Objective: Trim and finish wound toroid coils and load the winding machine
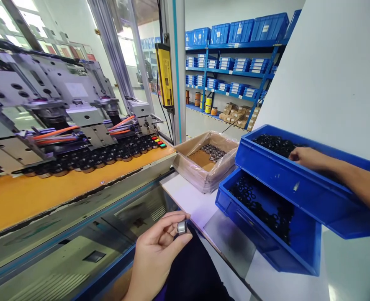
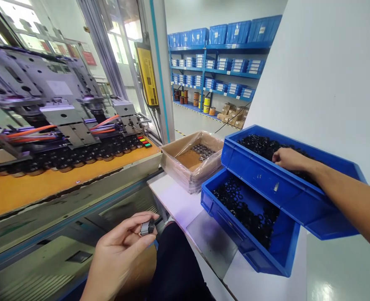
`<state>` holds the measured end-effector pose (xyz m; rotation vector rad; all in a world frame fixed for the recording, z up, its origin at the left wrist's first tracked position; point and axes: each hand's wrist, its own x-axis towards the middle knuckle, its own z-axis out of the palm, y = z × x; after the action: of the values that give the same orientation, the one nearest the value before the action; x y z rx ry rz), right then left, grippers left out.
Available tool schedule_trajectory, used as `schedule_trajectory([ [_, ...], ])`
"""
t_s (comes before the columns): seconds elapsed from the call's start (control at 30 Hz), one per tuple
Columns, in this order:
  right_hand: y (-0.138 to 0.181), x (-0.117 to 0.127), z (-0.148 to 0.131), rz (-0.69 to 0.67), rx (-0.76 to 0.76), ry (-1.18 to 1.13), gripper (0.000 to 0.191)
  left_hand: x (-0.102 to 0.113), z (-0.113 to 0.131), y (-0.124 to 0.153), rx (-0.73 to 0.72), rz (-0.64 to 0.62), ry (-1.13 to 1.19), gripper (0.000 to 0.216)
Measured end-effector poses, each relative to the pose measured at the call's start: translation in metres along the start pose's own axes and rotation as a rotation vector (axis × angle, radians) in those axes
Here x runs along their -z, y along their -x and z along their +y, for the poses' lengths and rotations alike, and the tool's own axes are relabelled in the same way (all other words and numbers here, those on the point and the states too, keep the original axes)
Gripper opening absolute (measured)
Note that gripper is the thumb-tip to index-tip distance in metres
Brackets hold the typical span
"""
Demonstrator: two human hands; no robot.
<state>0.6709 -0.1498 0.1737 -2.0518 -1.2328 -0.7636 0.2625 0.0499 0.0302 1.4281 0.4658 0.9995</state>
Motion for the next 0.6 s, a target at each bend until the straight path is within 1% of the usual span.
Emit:
schedule_trajectory([
  [0.07,-0.006,0.006,0.0,-0.088,-0.014,0.025,0.043,0.001,0.0,-0.001,-0.002,0.004,-0.026,0.022],
  [0.1,-0.006,0.009,-0.005,-0.106,-0.016,0.034,0.041,0.0,0.0,-0.002,-0.006,0.002,-0.035,0.022],
  [0.17,-0.001,0.012,-0.03,-0.078,-0.001,0.033,0.029,-0.002,-0.001,-0.003,-0.036,-0.007,-0.042,0.022],
  [0.23,0.016,0.007,-0.069,-0.034,0.054,-0.007,0.019,-0.007,0.0,-0.004,-0.071,-0.021,-0.046,0.025],
  [0.3,0.042,-0.009,-0.116,-0.04,0.17,-0.105,0.01,-0.014,0.001,-0.004,-0.091,-0.044,-0.057,0.027],
  [0.33,0.057,-0.02,-0.139,-0.066,0.299,-0.283,0.009,-0.018,0.002,-0.004,-0.092,-0.057,-0.066,0.028],
  [0.37,0.071,-0.033,-0.159,-0.082,0.395,-0.471,0.013,-0.022,0.003,-0.003,-0.09,-0.072,-0.079,0.028],
  [0.43,0.097,-0.057,-0.189,-0.148,0.421,-0.737,0.013,-0.028,0.006,-0.001,-0.086,-0.099,-0.104,0.026],
  [0.5,0.117,-0.077,-0.204,-0.196,0.418,-0.855,0.011,-0.032,0.008,0.001,-0.087,-0.126,-0.119,0.028],
  [0.6,0.133,-0.091,-0.204,-0.269,0.44,-0.88,0.012,-0.037,0.008,0.003,-0.104,-0.149,-0.141,0.033],
])
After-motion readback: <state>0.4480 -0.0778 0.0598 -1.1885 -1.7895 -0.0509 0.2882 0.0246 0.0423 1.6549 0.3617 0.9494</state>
